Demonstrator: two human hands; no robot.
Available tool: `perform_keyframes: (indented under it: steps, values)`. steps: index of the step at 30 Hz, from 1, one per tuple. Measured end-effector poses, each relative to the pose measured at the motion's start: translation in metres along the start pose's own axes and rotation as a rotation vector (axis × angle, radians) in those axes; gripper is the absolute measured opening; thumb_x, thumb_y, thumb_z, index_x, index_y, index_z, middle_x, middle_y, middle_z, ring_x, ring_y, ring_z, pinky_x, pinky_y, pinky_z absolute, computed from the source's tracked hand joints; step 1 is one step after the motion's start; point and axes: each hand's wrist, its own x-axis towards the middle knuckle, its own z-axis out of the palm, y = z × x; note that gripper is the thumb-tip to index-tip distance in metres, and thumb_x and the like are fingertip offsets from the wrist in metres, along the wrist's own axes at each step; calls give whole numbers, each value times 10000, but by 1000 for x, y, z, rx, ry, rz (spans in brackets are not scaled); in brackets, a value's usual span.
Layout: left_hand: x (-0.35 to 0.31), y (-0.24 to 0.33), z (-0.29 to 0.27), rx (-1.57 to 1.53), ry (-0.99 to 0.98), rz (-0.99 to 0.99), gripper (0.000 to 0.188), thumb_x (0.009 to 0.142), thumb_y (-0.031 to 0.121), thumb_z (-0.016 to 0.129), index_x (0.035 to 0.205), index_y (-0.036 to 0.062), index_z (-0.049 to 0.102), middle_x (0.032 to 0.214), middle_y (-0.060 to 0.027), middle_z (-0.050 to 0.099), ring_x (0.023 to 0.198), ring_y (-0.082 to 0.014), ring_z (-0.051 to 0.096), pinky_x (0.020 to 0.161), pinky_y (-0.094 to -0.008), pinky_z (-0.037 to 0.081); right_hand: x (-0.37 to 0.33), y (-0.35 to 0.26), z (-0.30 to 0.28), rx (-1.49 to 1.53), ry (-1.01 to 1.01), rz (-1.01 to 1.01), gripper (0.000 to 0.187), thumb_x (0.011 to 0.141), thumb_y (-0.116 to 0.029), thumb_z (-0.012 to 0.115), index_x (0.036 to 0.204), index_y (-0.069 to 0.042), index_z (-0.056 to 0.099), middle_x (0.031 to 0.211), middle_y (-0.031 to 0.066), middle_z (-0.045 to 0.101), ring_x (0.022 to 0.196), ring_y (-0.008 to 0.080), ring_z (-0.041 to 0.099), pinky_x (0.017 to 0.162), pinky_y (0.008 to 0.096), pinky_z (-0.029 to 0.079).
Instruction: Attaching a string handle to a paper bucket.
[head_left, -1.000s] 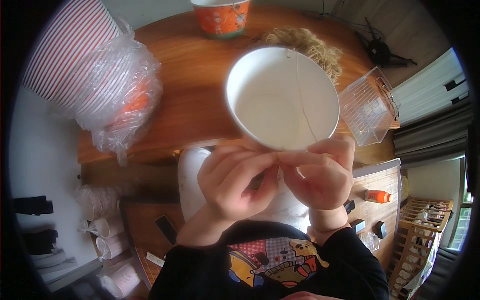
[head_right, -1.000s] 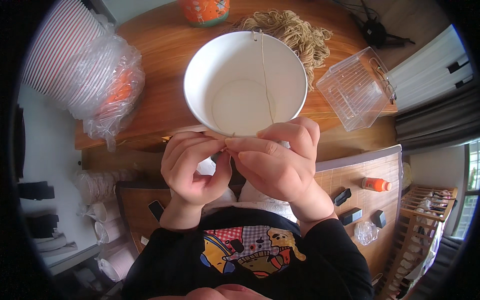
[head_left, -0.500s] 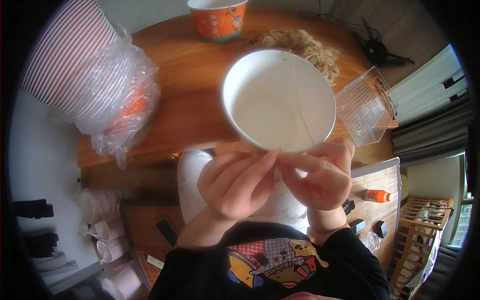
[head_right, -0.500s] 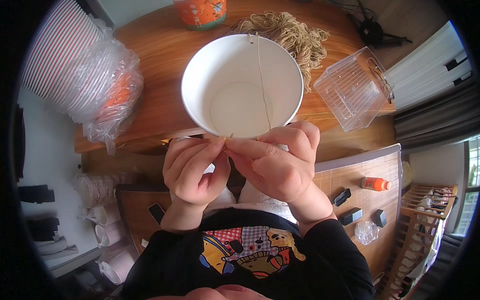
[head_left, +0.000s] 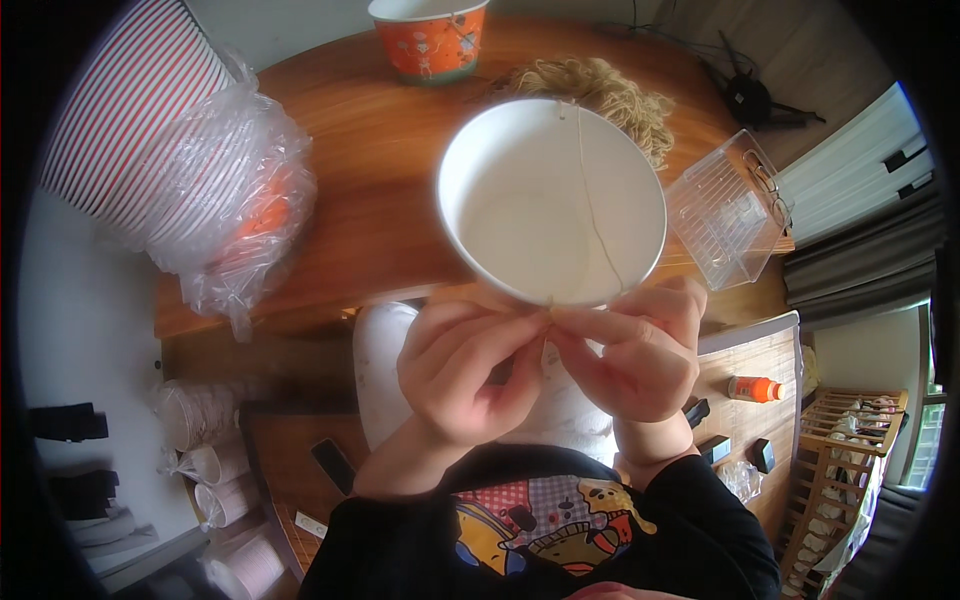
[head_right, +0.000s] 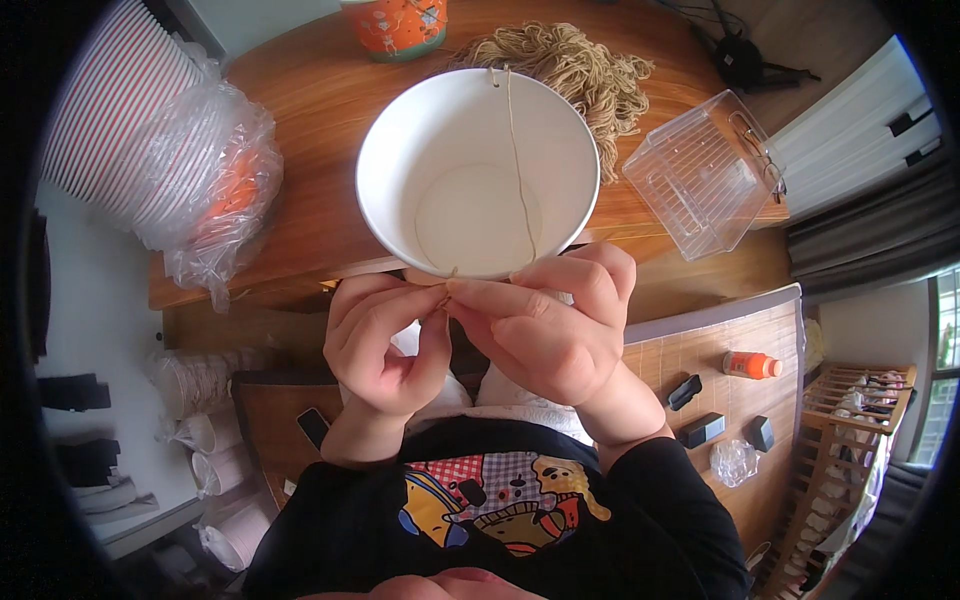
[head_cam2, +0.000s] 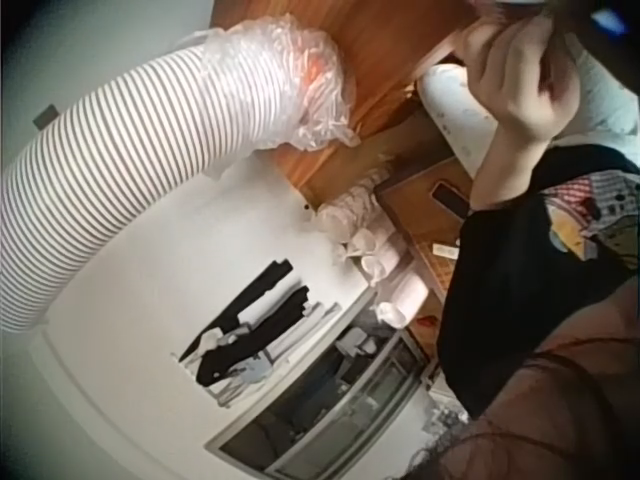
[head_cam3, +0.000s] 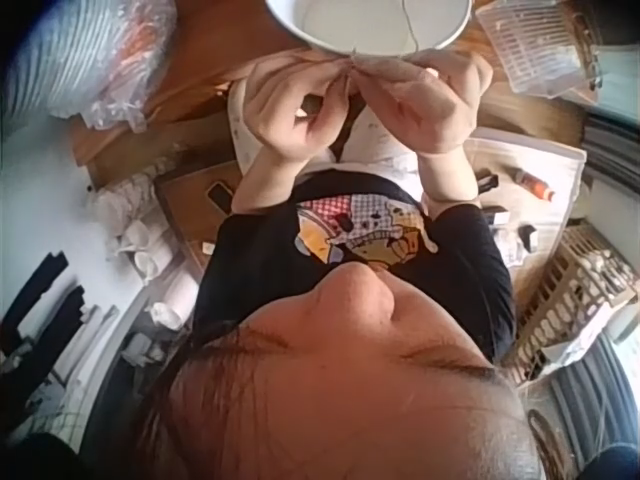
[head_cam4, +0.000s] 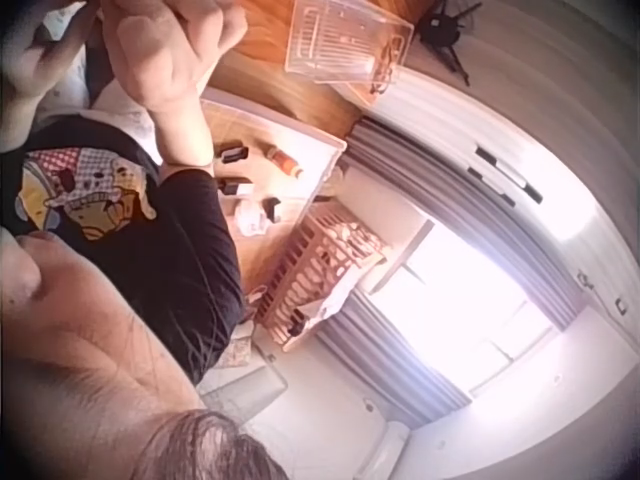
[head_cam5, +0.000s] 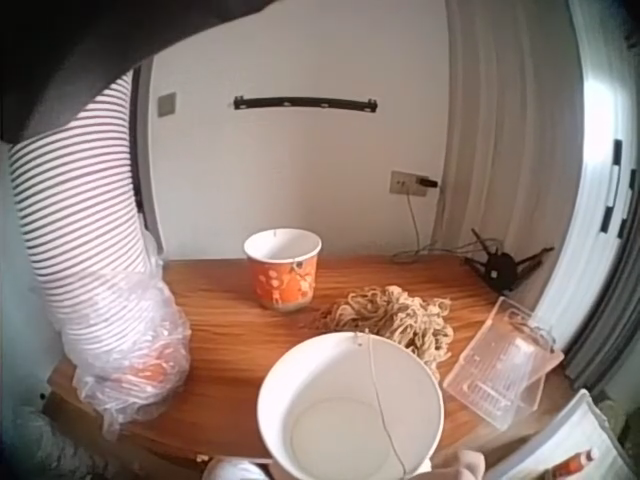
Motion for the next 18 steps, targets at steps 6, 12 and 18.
perform_keyframes:
  steps: [6, 12, 18]
  values:
    - [-3, -2, -2, -54, -23, -64, 181, 655, -59, 678, 825, 3, 668, 770, -75, 674, 723, -247, 606, 670, -297, 480, -4, 2, 3, 14, 3, -22, 366, 569, -111, 835, 638, -181, 483, 930, -54, 730, 786, 127, 544, 726, 299, 380]
    - [-4, -1, 0, -95, -19, -91, 171, 680, -59, 670, 845, -17, 658, 795, -112, 655, 766, -246, 610, 675, -299, 479, -7, 2, 5, -2, 10, -17, 404, 582, -79, 823, 678, -177, 443, 947, -40, 734, 802, 125, 550, 738, 303, 380]
    - [-4, 1, 1, -112, 0, -106, 164, 679, -63, 679, 834, -12, 664, 792, -111, 654, 758, -243, 610, 668, -302, 481, -11, 0, 6, 3, 1, 7, 396, 603, -84, 826, 683, -173, 448, 979, -34, 733, 810, 118, 553, 730, 286, 354]
